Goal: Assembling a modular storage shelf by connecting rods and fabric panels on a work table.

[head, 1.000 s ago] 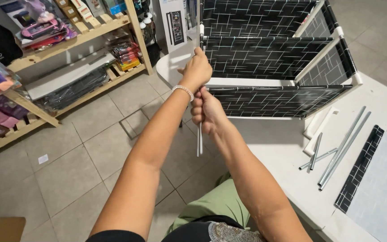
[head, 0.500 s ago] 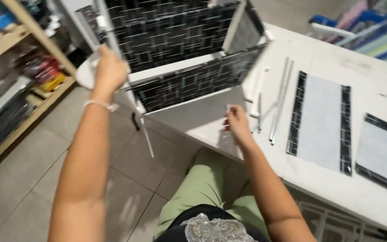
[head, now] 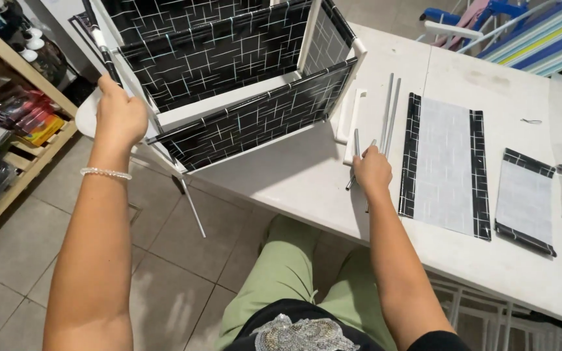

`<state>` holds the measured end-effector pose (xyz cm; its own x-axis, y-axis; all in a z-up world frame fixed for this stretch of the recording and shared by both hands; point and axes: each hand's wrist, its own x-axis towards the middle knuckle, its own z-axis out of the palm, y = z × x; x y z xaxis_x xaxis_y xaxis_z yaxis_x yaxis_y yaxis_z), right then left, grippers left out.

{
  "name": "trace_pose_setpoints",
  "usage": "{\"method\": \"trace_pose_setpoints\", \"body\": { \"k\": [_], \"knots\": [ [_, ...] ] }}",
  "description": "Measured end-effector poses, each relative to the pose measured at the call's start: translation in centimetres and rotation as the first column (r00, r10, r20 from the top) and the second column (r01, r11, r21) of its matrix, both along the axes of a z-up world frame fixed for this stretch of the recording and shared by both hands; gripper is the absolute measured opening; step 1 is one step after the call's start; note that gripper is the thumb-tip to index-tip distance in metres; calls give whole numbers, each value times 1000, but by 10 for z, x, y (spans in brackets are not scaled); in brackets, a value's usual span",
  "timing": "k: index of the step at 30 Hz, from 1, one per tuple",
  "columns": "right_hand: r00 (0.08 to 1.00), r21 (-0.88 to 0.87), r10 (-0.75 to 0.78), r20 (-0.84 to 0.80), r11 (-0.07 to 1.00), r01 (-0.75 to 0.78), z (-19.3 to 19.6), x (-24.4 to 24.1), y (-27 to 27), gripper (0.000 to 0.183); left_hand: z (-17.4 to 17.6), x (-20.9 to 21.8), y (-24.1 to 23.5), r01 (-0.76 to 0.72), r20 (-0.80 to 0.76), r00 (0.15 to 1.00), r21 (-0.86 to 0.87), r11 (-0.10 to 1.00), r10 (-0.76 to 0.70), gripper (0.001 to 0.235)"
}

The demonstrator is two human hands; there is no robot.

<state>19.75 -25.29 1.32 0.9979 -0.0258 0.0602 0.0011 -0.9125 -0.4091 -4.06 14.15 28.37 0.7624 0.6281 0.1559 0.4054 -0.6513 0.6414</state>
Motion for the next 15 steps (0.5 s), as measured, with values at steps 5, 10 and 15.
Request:
{"method": "trace_pose_setpoints", "body": {
  "k": [5, 10, 15],
  "knots": [
    [998, 36, 3, 62, 999, -5, 1, 5, 8, 16, -8, 5, 8, 3, 1, 1000, -4, 1000, -3, 60],
    [997, 82, 65, 40, 994, -68, 20, 8, 21, 15, -7, 2, 4, -11, 7, 1000, 5, 1000, 11, 61],
    [988, 31, 133, 73, 990, -135, 16, 22, 21, 16, -66, 41, 70, -16, 30, 999, 47, 999, 15, 59]
  ]
}}
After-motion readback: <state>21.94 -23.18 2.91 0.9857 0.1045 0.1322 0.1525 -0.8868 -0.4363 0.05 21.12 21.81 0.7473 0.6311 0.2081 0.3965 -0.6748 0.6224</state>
